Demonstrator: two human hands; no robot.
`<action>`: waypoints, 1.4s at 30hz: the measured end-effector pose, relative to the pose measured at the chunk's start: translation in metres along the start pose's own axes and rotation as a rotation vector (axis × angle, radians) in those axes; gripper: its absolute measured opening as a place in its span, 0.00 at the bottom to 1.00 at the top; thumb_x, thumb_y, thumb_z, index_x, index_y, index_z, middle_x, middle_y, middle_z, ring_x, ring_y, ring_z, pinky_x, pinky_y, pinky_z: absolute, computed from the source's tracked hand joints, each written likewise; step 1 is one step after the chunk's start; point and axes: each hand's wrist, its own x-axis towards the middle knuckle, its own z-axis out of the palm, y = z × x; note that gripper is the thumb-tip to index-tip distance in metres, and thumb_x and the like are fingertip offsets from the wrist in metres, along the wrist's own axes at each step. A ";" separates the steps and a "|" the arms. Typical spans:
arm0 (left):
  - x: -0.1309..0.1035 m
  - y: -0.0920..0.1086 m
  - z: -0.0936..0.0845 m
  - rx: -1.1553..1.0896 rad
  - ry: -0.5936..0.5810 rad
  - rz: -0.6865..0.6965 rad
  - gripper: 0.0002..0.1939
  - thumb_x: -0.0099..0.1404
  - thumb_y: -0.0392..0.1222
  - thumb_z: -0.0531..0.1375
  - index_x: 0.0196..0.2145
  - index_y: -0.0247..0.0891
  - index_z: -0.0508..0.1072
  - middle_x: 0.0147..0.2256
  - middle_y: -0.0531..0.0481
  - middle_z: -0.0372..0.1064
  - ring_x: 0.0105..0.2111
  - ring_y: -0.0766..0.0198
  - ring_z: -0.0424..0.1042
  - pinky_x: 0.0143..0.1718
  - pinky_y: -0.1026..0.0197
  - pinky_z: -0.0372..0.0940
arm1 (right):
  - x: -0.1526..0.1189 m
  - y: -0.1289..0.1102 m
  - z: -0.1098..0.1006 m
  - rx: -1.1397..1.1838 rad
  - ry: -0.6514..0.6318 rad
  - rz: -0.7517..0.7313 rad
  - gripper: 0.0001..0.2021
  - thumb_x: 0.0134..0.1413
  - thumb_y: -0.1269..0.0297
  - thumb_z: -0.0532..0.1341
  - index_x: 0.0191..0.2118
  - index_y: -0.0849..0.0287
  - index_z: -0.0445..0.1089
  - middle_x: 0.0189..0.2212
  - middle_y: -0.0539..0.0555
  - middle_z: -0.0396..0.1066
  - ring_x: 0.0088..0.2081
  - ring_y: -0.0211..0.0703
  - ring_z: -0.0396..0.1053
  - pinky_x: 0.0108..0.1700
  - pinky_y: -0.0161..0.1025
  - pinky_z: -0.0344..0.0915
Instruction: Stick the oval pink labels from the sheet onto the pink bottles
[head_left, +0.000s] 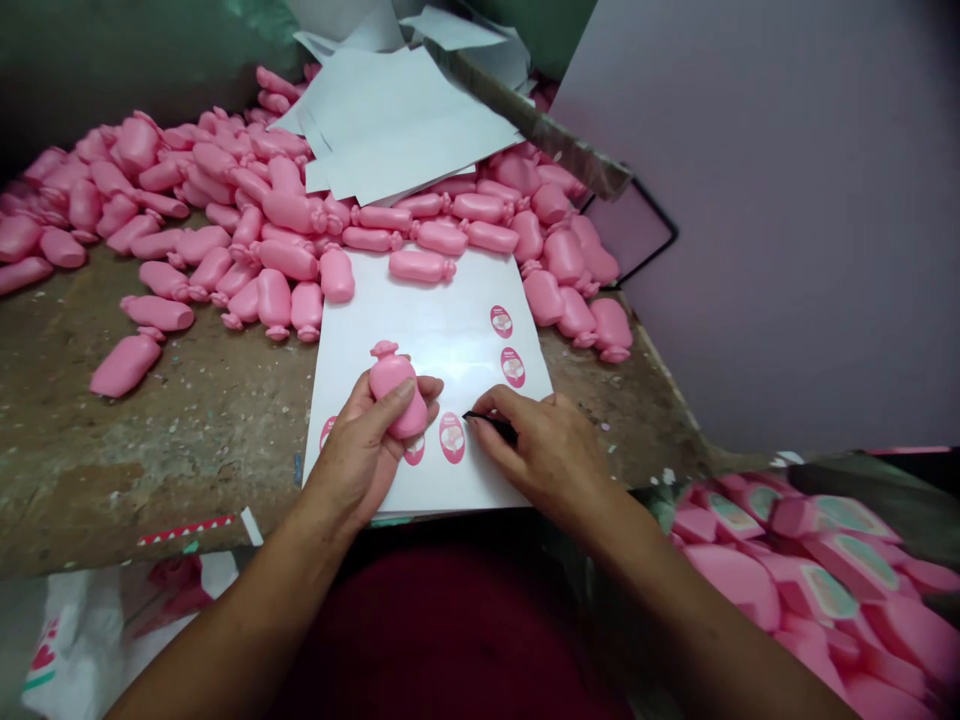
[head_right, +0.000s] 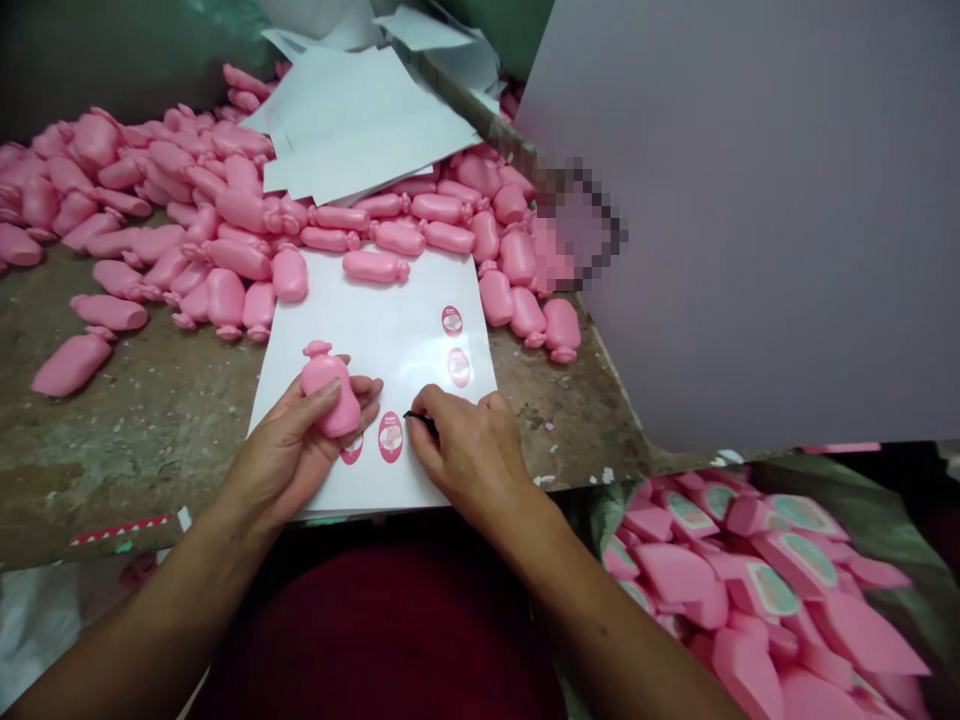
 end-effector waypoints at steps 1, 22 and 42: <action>0.000 0.000 0.000 0.000 0.003 0.000 0.16 0.60 0.38 0.65 0.46 0.38 0.69 0.36 0.47 0.77 0.46 0.58 0.76 0.57 0.51 0.66 | 0.001 -0.001 0.000 -0.005 -0.003 -0.003 0.07 0.61 0.64 0.58 0.35 0.56 0.73 0.29 0.53 0.81 0.27 0.44 0.71 0.36 0.42 0.54; 0.002 -0.004 -0.003 0.006 -0.030 0.027 0.19 0.60 0.39 0.66 0.48 0.39 0.67 0.37 0.46 0.78 0.46 0.58 0.76 0.57 0.52 0.65 | -0.001 -0.002 -0.002 -0.027 -0.021 0.000 0.08 0.61 0.64 0.58 0.36 0.57 0.75 0.30 0.53 0.81 0.27 0.45 0.72 0.37 0.43 0.55; 0.000 -0.003 -0.001 0.022 -0.026 0.032 0.20 0.59 0.39 0.66 0.47 0.38 0.66 0.36 0.46 0.79 0.39 0.61 0.76 0.39 0.63 0.67 | 0.002 -0.006 -0.007 -0.005 -0.082 0.064 0.07 0.60 0.65 0.59 0.37 0.57 0.75 0.31 0.54 0.81 0.30 0.48 0.74 0.38 0.43 0.57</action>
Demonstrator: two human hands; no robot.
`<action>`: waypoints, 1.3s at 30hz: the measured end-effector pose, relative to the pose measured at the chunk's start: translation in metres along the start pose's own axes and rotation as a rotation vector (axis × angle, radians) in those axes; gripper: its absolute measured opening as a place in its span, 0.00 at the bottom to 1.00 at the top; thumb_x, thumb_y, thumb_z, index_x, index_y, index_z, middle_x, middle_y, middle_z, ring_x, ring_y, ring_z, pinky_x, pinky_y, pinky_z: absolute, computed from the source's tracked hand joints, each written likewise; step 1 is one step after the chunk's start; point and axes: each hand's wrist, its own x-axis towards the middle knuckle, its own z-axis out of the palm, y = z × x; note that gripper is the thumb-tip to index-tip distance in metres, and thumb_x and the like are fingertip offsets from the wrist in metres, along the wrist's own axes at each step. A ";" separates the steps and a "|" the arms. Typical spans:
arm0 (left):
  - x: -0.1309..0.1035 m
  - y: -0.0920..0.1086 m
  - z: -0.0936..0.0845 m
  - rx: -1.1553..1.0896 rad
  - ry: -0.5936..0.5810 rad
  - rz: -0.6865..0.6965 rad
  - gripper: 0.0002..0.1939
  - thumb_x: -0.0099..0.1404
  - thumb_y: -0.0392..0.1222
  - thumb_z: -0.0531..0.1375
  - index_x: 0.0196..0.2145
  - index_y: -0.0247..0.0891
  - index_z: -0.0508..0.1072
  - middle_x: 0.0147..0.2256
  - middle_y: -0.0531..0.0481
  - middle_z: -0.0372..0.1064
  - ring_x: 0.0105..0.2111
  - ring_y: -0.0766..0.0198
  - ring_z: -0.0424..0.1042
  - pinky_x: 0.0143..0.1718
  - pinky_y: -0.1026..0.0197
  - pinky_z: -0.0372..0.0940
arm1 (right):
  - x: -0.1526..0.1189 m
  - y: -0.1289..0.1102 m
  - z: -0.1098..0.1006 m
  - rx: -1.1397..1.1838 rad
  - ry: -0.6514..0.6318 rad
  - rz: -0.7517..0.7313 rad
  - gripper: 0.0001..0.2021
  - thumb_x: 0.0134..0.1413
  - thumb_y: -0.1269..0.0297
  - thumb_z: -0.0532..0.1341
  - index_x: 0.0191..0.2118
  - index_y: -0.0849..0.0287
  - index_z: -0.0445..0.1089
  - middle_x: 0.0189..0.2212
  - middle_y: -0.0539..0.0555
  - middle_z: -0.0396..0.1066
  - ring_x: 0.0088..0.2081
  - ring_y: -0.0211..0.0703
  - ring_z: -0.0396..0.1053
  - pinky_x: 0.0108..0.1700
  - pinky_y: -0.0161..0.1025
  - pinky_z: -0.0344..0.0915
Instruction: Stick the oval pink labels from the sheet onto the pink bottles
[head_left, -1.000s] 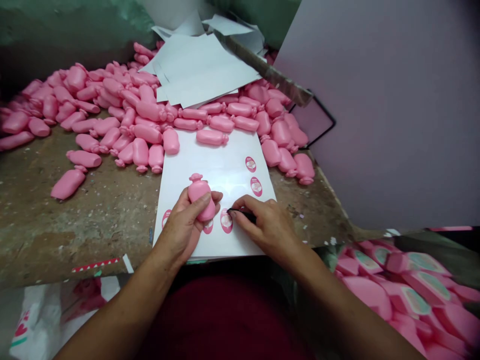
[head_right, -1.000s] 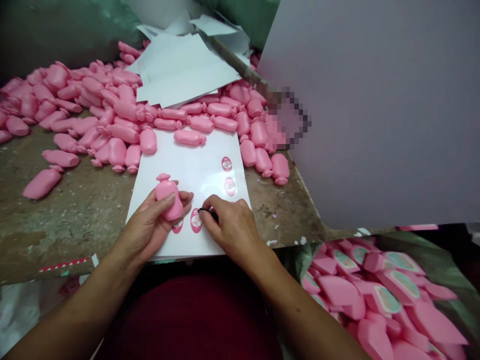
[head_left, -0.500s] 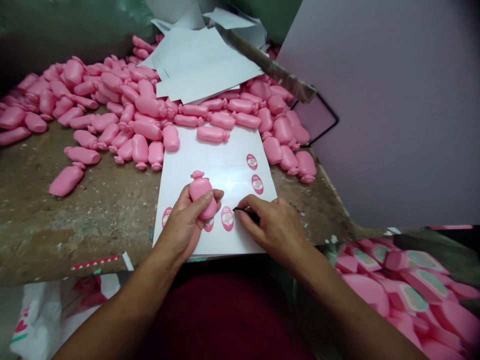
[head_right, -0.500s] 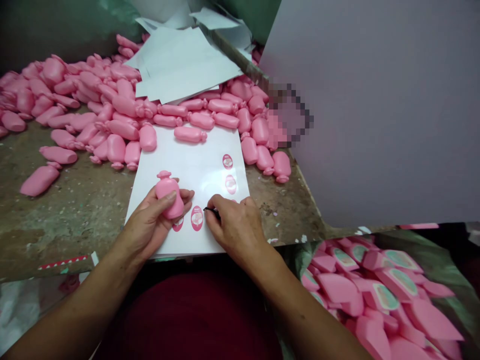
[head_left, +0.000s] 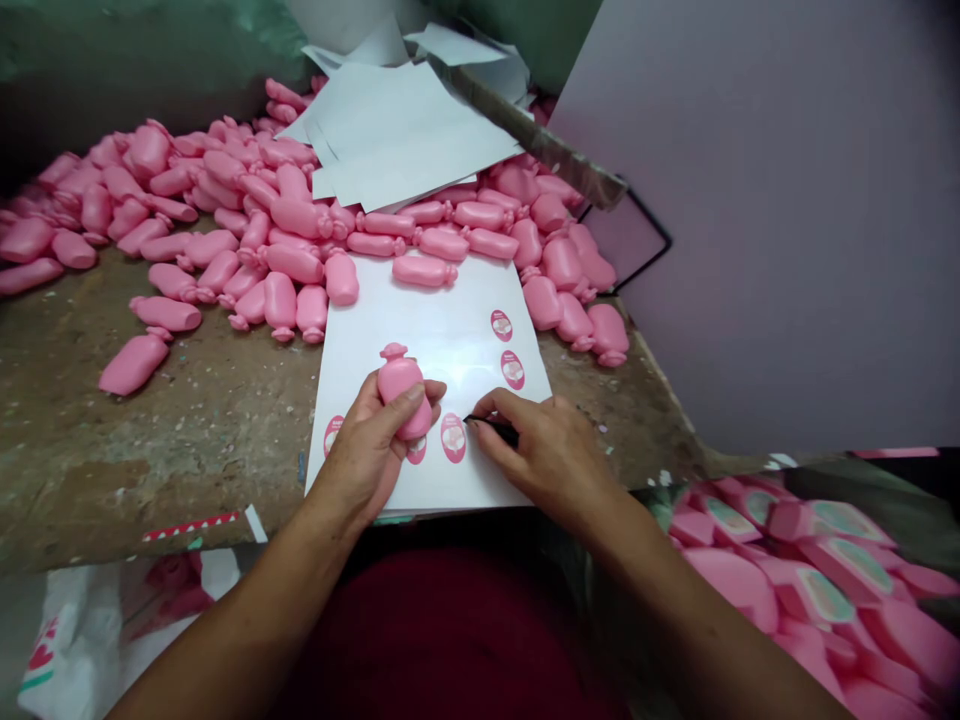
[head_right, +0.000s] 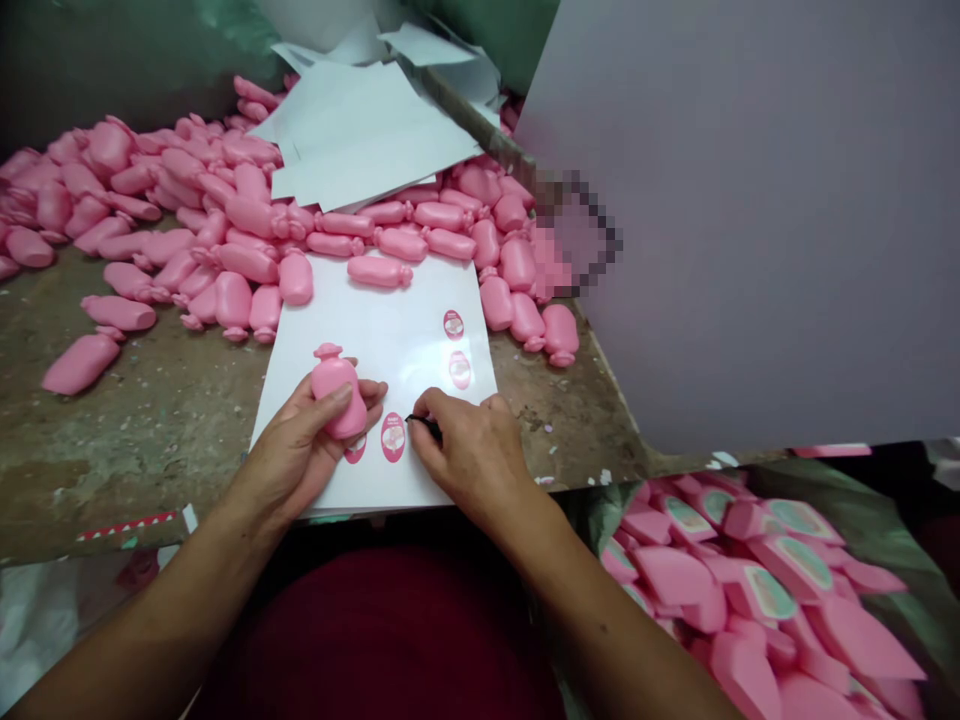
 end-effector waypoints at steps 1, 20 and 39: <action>0.000 0.000 0.000 0.001 -0.003 0.001 0.19 0.60 0.39 0.66 0.47 0.38 0.67 0.35 0.46 0.79 0.39 0.61 0.76 0.40 0.62 0.67 | 0.001 -0.001 0.000 -0.015 -0.011 0.001 0.07 0.60 0.64 0.60 0.37 0.57 0.75 0.31 0.54 0.81 0.31 0.48 0.74 0.38 0.43 0.57; -0.015 0.007 0.007 -0.048 -0.145 -0.079 0.20 0.58 0.43 0.71 0.45 0.37 0.71 0.33 0.53 0.73 0.30 0.69 0.72 0.33 0.67 0.69 | -0.006 -0.010 -0.020 0.953 -0.003 0.195 0.14 0.48 0.52 0.65 0.24 0.56 0.67 0.20 0.48 0.67 0.24 0.37 0.61 0.28 0.37 0.56; -0.039 0.017 0.010 -0.022 -0.313 -0.214 0.32 0.63 0.68 0.57 0.52 0.40 0.69 0.35 0.49 0.73 0.35 0.61 0.76 0.29 0.65 0.68 | -0.012 -0.022 -0.023 0.870 -0.028 0.087 0.11 0.55 0.56 0.62 0.27 0.56 0.72 0.21 0.48 0.72 0.24 0.38 0.63 0.29 0.37 0.58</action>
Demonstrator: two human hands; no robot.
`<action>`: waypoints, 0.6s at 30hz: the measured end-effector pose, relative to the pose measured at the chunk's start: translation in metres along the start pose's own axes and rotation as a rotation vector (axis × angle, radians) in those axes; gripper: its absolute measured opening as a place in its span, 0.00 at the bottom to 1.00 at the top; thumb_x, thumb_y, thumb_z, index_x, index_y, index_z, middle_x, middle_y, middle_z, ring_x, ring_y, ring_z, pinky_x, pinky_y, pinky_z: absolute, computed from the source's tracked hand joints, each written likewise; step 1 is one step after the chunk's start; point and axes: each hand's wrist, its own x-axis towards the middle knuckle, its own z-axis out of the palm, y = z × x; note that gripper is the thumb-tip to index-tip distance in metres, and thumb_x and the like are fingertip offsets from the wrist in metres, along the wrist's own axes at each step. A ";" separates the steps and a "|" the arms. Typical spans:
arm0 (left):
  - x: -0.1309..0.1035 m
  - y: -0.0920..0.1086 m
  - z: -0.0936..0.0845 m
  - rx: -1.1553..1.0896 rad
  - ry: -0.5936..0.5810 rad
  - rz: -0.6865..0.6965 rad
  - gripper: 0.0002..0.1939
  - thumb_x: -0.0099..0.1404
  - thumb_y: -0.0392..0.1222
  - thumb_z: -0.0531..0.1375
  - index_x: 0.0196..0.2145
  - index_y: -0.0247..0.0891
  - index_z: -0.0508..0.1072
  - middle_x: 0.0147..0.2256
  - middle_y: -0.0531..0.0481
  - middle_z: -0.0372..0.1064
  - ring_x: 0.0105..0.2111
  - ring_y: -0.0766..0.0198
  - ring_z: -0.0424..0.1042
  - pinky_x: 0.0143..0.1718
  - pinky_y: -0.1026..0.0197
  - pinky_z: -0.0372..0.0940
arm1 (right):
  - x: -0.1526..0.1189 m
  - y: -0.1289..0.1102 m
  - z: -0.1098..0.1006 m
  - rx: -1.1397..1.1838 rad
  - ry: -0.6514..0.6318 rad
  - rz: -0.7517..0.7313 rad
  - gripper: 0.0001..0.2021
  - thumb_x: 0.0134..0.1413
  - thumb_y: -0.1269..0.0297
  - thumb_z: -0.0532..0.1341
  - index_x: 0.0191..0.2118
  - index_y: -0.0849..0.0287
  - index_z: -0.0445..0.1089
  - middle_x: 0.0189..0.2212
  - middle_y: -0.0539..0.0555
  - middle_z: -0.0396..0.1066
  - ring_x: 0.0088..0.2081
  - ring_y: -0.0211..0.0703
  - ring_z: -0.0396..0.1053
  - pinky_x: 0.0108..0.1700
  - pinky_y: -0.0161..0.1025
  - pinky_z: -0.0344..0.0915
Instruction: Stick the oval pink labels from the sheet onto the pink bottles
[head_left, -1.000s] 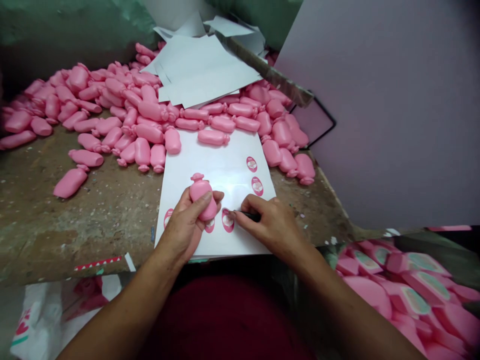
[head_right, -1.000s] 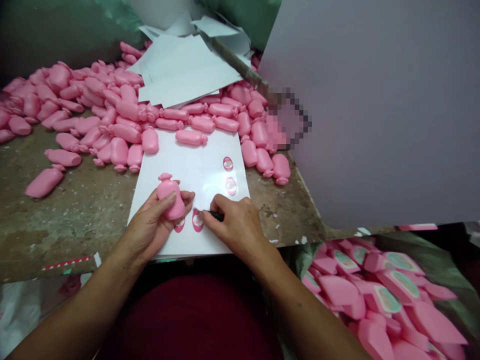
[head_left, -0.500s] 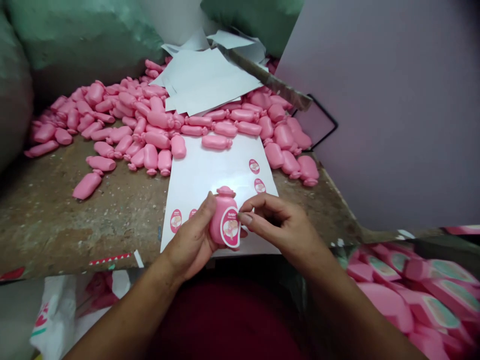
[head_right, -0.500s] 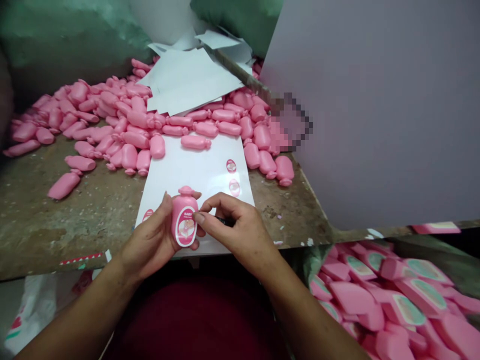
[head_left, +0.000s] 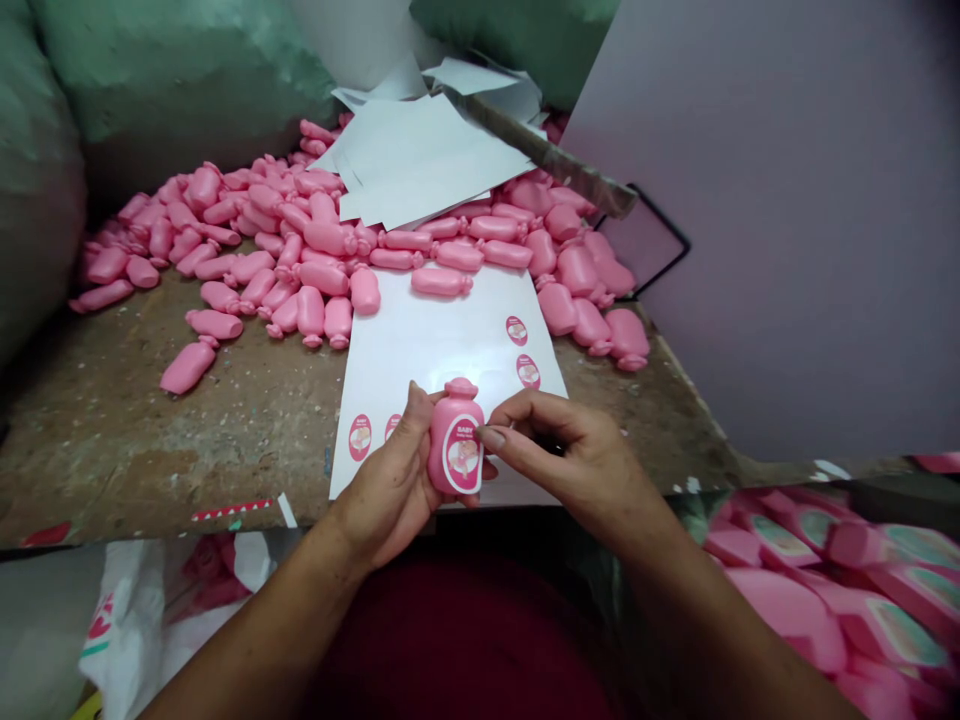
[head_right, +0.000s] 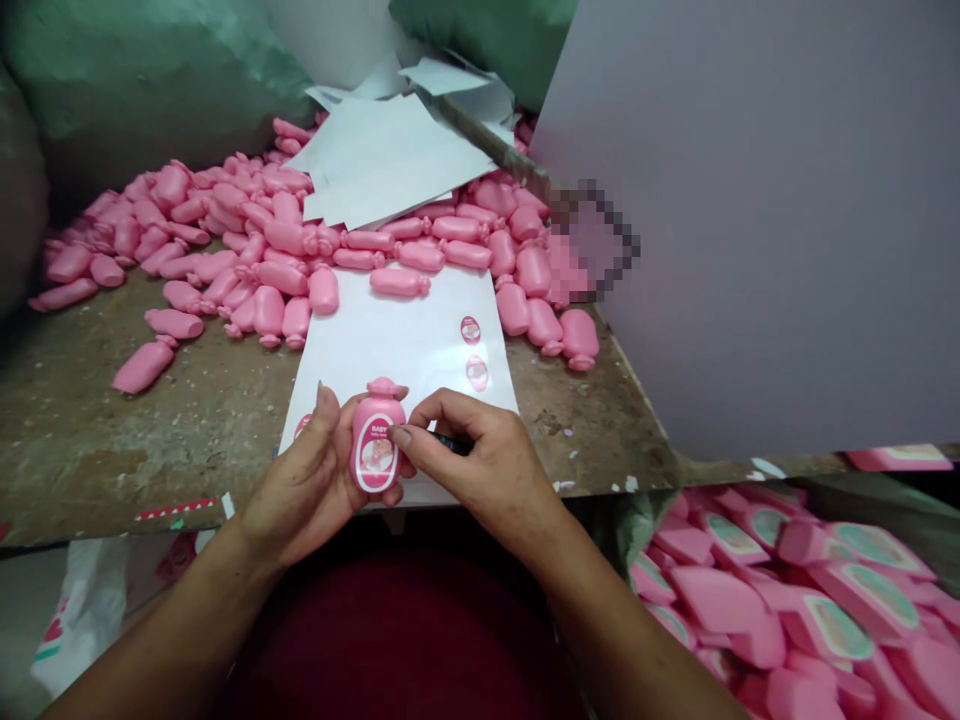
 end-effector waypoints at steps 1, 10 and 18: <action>0.000 0.000 0.000 0.004 0.005 0.003 0.32 0.63 0.69 0.57 0.52 0.40 0.69 0.35 0.49 0.73 0.36 0.60 0.76 0.29 0.65 0.67 | 0.000 0.000 0.000 0.003 0.001 0.002 0.11 0.55 0.56 0.62 0.27 0.56 0.72 0.21 0.48 0.72 0.24 0.38 0.63 0.29 0.37 0.58; 0.000 -0.004 -0.001 0.049 0.037 0.020 0.35 0.60 0.71 0.58 0.51 0.40 0.69 0.37 0.47 0.73 0.37 0.59 0.75 0.29 0.64 0.67 | 0.002 0.002 0.002 0.016 0.004 0.018 0.11 0.55 0.56 0.62 0.27 0.57 0.72 0.21 0.49 0.72 0.24 0.38 0.63 0.28 0.38 0.55; 0.001 -0.004 0.001 0.043 0.041 0.029 0.33 0.62 0.69 0.58 0.52 0.40 0.68 0.38 0.47 0.74 0.35 0.60 0.75 0.28 0.64 0.66 | 0.001 0.002 0.001 0.038 0.001 0.033 0.11 0.54 0.55 0.62 0.28 0.57 0.72 0.21 0.49 0.71 0.25 0.38 0.63 0.29 0.37 0.57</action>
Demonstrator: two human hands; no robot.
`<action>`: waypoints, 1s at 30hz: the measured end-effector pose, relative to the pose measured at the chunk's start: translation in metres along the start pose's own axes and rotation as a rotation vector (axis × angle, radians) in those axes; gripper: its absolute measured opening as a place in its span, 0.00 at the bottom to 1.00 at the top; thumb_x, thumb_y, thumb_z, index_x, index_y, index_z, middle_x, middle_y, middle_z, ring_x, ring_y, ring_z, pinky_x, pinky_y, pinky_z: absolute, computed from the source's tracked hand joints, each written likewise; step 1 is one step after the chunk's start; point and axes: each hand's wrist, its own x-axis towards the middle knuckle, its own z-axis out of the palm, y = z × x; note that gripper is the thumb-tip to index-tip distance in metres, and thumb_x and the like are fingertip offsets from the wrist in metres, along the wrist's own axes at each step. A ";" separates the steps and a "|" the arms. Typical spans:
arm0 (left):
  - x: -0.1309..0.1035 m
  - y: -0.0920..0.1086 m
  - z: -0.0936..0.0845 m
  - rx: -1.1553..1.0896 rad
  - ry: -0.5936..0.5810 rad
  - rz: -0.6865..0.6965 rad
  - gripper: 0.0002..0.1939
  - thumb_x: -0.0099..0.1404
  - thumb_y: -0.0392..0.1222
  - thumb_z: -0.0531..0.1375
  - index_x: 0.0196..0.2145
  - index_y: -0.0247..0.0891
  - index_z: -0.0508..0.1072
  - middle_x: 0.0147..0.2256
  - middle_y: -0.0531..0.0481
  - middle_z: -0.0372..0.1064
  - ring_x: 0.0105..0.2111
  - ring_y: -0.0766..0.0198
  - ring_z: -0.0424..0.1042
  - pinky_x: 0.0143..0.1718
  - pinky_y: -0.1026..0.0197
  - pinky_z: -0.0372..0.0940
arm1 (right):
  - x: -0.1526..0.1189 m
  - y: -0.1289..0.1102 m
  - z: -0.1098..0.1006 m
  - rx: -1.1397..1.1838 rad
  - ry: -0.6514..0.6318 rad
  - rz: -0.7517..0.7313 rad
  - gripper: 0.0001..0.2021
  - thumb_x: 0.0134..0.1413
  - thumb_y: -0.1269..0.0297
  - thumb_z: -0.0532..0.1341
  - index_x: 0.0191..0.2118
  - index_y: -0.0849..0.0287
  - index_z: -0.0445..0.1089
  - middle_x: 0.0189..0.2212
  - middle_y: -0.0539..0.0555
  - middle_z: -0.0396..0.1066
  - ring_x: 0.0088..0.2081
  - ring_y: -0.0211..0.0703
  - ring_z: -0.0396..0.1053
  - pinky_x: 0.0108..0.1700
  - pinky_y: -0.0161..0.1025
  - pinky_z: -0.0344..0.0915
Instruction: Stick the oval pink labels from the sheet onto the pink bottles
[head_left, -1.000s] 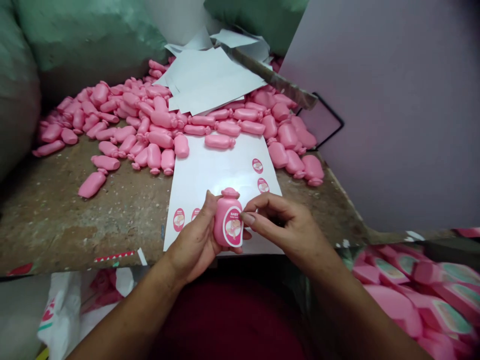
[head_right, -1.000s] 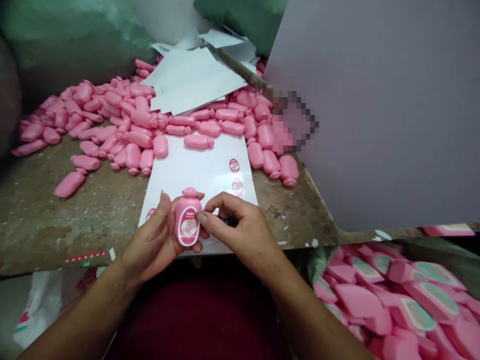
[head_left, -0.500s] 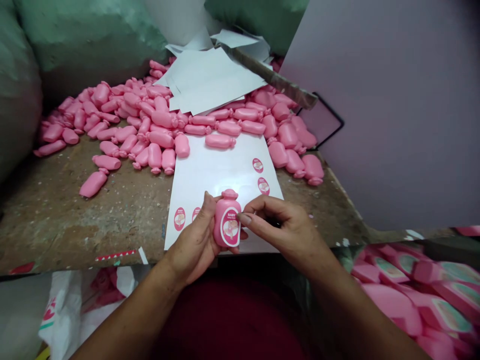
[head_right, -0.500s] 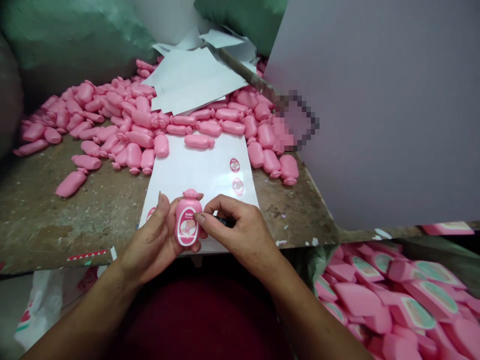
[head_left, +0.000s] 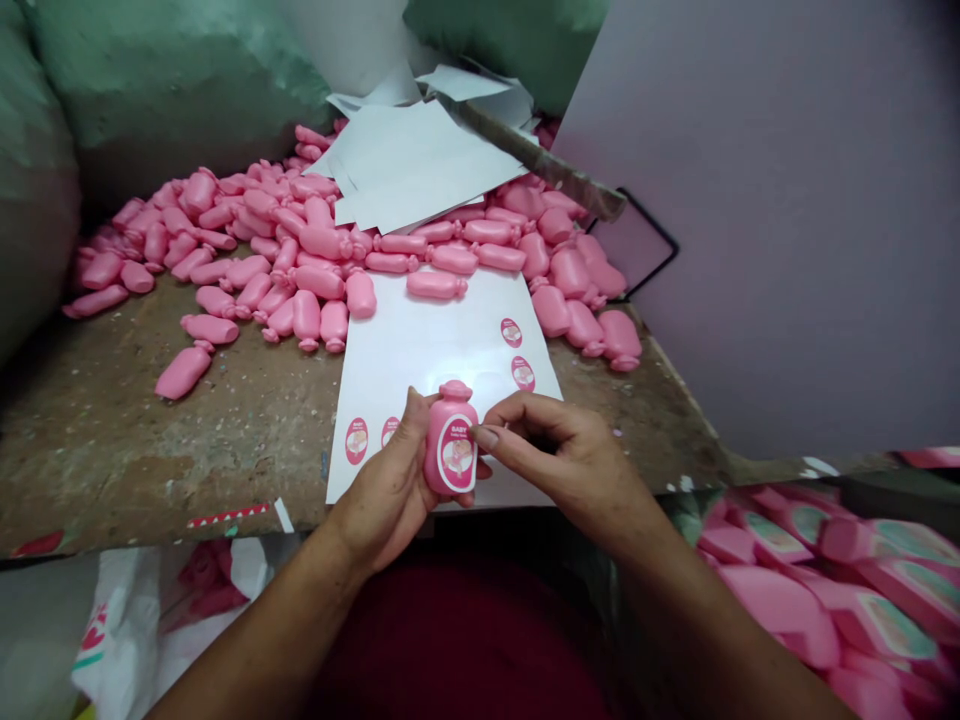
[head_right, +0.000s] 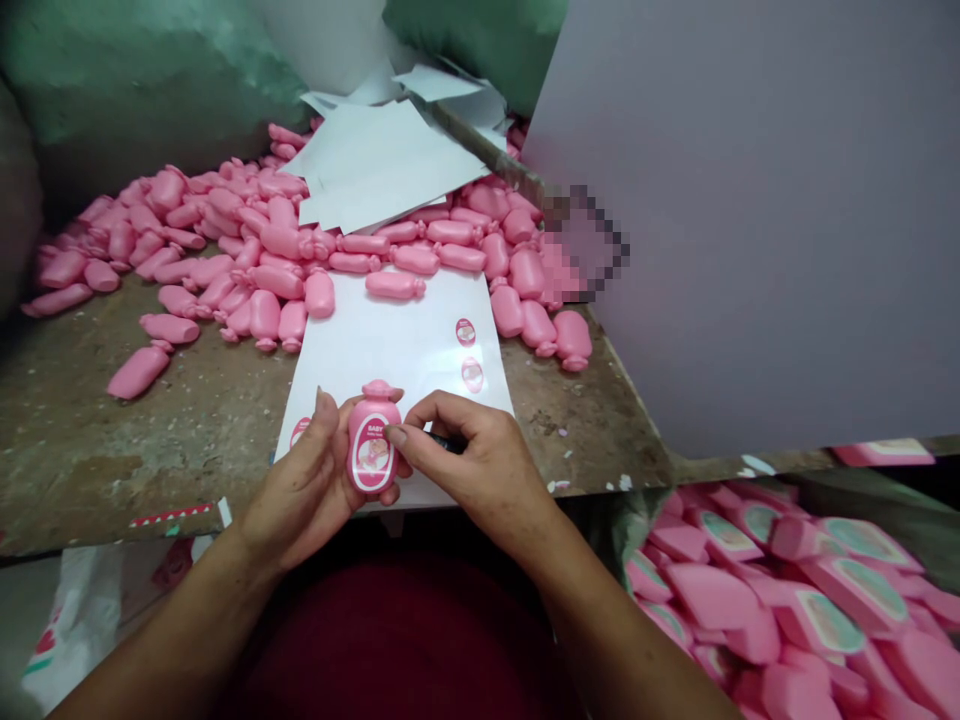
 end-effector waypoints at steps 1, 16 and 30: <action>0.000 0.000 0.000 -0.004 -0.001 0.000 0.33 0.62 0.69 0.58 0.52 0.40 0.68 0.38 0.47 0.74 0.35 0.60 0.75 0.28 0.64 0.66 | 0.000 0.000 0.000 0.002 -0.002 -0.002 0.11 0.54 0.55 0.62 0.28 0.57 0.72 0.21 0.49 0.71 0.25 0.38 0.63 0.29 0.37 0.57; -0.005 -0.002 0.000 -0.023 -0.017 0.003 0.23 0.66 0.58 0.61 0.51 0.41 0.69 0.37 0.49 0.71 0.34 0.63 0.74 0.29 0.65 0.67 | -0.003 0.001 0.001 0.010 0.007 -0.036 0.11 0.55 0.56 0.63 0.27 0.58 0.72 0.21 0.48 0.72 0.25 0.37 0.64 0.29 0.36 0.59; -0.005 0.003 -0.001 0.072 -0.036 -0.023 0.28 0.57 0.32 0.67 0.53 0.42 0.64 0.41 0.50 0.69 0.37 0.64 0.73 0.36 0.62 0.65 | -0.003 0.010 -0.005 -0.432 0.282 -0.236 0.08 0.59 0.57 0.62 0.33 0.54 0.74 0.27 0.51 0.73 0.27 0.40 0.65 0.36 0.39 0.57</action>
